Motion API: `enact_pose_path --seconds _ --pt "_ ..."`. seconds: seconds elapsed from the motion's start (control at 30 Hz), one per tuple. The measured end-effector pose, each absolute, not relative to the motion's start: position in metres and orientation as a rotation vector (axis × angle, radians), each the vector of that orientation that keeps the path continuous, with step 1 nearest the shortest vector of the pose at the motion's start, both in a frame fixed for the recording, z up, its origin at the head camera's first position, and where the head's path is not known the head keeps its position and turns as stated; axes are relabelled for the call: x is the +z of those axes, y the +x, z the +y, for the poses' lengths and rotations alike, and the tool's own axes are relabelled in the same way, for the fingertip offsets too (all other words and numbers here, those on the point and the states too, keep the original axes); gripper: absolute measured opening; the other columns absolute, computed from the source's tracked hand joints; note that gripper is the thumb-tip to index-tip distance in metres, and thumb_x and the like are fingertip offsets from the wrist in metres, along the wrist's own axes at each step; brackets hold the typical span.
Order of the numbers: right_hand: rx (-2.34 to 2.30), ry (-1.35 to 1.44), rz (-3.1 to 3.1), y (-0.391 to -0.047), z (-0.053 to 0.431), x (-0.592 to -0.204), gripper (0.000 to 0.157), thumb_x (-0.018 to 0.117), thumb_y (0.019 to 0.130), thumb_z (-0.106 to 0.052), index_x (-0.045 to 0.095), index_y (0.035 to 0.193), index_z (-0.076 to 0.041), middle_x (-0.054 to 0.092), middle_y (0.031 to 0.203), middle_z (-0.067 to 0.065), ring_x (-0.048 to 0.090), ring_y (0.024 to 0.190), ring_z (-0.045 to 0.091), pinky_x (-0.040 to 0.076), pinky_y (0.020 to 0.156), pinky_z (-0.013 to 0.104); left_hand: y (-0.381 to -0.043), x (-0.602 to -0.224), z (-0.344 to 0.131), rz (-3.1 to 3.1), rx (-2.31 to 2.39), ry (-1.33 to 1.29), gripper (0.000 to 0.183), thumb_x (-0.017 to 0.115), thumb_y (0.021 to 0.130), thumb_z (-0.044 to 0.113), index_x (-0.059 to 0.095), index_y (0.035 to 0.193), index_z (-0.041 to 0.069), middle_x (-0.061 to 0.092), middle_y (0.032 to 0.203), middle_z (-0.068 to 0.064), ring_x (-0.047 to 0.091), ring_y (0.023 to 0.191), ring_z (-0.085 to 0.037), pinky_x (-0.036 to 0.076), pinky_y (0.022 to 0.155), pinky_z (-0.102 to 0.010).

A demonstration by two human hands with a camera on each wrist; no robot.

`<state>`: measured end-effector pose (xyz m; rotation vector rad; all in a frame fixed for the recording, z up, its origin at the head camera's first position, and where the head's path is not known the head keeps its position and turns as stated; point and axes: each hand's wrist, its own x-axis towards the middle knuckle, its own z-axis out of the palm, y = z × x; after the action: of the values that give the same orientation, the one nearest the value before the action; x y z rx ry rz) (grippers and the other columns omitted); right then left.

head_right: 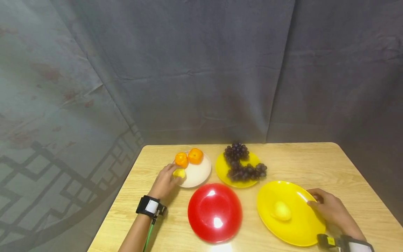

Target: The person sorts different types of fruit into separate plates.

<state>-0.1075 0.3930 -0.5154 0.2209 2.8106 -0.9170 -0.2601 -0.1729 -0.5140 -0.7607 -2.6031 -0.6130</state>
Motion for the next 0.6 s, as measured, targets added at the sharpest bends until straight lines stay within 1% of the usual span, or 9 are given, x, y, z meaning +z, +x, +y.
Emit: enact_pose_path --seconds 0.13,0.27,0.37,0.47,0.53,0.6 --pt "-0.918 0.219 2.8 -0.107 0.392 -0.514 0.066 0.065 0.09 -0.037 0.047 0.128 0.013 0.055 0.112 0.032 0.051 0.091 0.035 0.048 0.077 0.053 -0.263 -0.486 -0.157 -2.505 -0.622 -0.828 0.042 0.076 0.08 0.016 0.063 0.12 0.017 0.057 0.121 -0.005 0.053 0.108 -0.021 0.051 0.088 -0.039" --pt "-0.909 0.21 2.805 -0.107 0.391 -0.513 0.067 0.064 0.09 -0.041 0.048 0.127 0.012 0.058 0.109 0.028 0.051 0.09 0.034 0.048 0.075 0.05 -0.262 -0.45 -0.121 -2.409 -0.715 -0.952 0.043 0.074 0.083 0.017 0.062 0.124 0.018 0.054 0.126 -0.002 0.047 0.116 -0.017 0.049 0.093 -0.035" --pt "-0.9 0.218 2.802 -0.106 0.392 -0.512 0.067 0.064 0.09 -0.04 0.048 0.127 0.013 0.057 0.109 0.028 0.052 0.09 0.034 0.048 0.076 0.052 -0.256 -0.429 -0.078 -2.403 -0.841 -1.046 0.045 0.072 0.085 0.019 0.059 0.128 0.021 0.052 0.13 0.003 0.043 0.121 -0.011 0.047 0.097 -0.033" --pt "-0.905 0.221 2.793 -0.103 0.396 -0.513 0.067 0.064 0.09 -0.04 0.048 0.127 0.013 0.058 0.109 0.028 0.052 0.091 0.034 0.048 0.076 0.052 -0.249 -0.417 -0.025 -2.424 -0.913 -1.183 0.044 0.069 0.089 0.023 0.056 0.131 0.025 0.048 0.133 0.007 0.039 0.122 -0.005 0.044 0.098 -0.027" --pt "-0.914 0.224 2.787 -0.101 0.399 -0.514 0.068 0.064 0.09 -0.042 0.048 0.127 0.012 0.058 0.11 0.028 0.053 0.092 0.035 0.049 0.076 0.052 -0.245 -0.414 0.011 -2.459 -0.909 -1.286 0.044 0.066 0.091 0.025 0.053 0.133 0.027 0.045 0.136 0.008 0.036 0.124 -0.004 0.042 0.099 -0.024" --pt "-0.921 0.225 2.788 -0.099 0.401 -0.516 0.069 0.064 0.09 -0.043 0.049 0.127 0.012 0.059 0.11 0.027 0.052 0.092 0.034 0.048 0.076 0.051 -0.242 -0.415 0.045 -2.463 -0.848 -1.417 0.043 0.064 0.092 0.027 0.053 0.134 0.026 0.045 0.138 0.007 0.035 0.125 -0.004 0.038 0.101 -0.02"
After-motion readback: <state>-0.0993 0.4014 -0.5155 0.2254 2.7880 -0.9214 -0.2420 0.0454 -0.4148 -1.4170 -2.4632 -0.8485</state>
